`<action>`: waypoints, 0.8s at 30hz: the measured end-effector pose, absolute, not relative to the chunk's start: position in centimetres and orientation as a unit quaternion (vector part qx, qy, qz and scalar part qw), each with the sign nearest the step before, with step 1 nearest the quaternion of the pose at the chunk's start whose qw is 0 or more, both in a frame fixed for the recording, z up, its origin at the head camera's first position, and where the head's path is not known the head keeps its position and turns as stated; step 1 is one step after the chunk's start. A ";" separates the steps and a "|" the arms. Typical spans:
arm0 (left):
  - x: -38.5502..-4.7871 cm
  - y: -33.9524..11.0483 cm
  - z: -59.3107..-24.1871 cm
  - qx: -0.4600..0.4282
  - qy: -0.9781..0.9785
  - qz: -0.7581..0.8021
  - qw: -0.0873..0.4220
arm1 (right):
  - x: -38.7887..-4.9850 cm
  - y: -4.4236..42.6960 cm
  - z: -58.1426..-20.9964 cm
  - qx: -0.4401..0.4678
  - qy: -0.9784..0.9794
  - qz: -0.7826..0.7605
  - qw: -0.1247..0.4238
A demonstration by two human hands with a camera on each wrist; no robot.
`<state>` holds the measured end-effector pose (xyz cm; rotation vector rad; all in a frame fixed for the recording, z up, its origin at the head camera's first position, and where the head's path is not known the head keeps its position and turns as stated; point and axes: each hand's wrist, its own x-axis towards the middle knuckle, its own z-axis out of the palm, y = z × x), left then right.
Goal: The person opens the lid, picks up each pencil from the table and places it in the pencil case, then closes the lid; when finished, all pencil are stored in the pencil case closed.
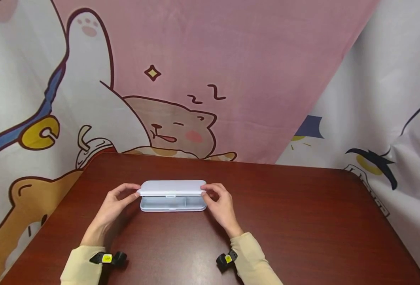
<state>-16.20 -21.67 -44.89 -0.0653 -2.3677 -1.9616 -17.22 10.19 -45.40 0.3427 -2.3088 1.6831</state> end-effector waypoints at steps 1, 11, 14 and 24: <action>-16.2 -21.6 -45.0 -0.017 -0.767 -0.641 0.033 | -17.2 10.1 -45.4 0.113 -0.798 0.578 0.130; -16.3 -20.8 -46.1 0.027 -0.770 -0.637 0.039 | -16.7 10.1 -46.2 0.097 -0.812 0.566 0.100; -16.3 -20.6 -46.1 0.028 -0.777 -0.628 0.043 | -16.7 10.0 -46.6 0.103 -0.813 0.564 0.103; -16.0 -20.1 -46.6 0.036 -0.788 -0.613 0.047 | -16.5 10.2 -47.2 0.104 -0.820 0.556 0.087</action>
